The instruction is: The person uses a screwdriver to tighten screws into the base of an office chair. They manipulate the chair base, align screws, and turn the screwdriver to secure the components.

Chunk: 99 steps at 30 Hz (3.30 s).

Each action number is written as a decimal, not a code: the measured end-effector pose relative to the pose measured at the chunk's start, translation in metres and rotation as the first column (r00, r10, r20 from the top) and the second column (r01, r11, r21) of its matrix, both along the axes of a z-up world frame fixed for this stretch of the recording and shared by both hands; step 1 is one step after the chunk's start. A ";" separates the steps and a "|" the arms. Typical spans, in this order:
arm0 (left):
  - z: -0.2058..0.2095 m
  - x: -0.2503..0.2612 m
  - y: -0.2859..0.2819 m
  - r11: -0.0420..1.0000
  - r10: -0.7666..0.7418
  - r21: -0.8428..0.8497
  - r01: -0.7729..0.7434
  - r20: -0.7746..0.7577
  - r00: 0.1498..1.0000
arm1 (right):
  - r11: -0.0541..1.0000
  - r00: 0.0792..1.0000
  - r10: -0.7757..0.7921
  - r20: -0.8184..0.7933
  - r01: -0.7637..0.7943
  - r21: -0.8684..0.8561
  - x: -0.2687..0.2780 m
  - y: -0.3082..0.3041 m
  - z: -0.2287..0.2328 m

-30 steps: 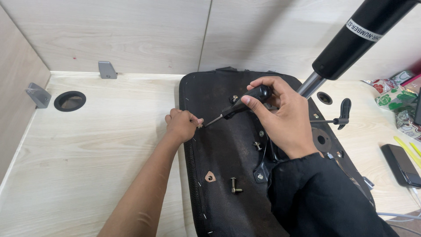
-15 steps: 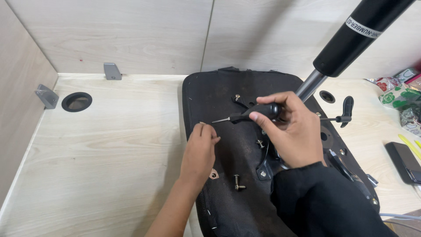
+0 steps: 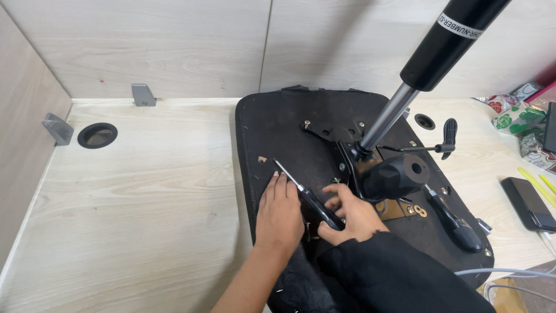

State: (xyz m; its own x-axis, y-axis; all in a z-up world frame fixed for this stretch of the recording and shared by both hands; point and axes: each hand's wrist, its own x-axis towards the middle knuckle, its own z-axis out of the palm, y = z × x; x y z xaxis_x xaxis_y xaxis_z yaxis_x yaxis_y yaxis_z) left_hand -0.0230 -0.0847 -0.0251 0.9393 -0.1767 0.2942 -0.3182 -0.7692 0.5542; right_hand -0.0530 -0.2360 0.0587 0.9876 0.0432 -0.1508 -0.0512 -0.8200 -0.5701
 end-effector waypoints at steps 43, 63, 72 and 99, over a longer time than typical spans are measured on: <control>0.008 -0.021 0.004 0.969 -0.224 -0.078 0.233 0.111 0.968 | 0.989 0.758 -0.139 0.637 0.143 0.046 -0.055 -0.041 -0.057; -0.012 -0.014 -0.003 0.918 -0.349 -0.147 0.369 0.144 0.926 | 0.965 0.783 -0.165 0.599 0.253 -0.066 -0.056 -0.033 -0.056; 0.001 -0.014 0.000 0.935 -0.343 -0.056 0.351 0.118 0.932 | 0.961 0.755 -0.121 0.644 0.251 -0.114 -0.055 -0.036 -0.060; 0.005 -0.016 0.000 0.982 -0.168 -0.053 0.181 0.195 0.966 | 0.966 0.807 -0.248 0.536 0.247 0.077 -0.055 -0.040 -0.053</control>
State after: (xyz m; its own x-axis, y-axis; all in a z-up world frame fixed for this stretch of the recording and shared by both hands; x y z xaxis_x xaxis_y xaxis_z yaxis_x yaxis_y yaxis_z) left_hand -0.0388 -0.0849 -0.0204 0.8218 -0.3053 0.4810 -0.5482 -0.6539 0.5215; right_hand -0.1084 -0.2761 0.0059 0.8886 -0.2142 0.4056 0.0624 -0.8195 -0.5696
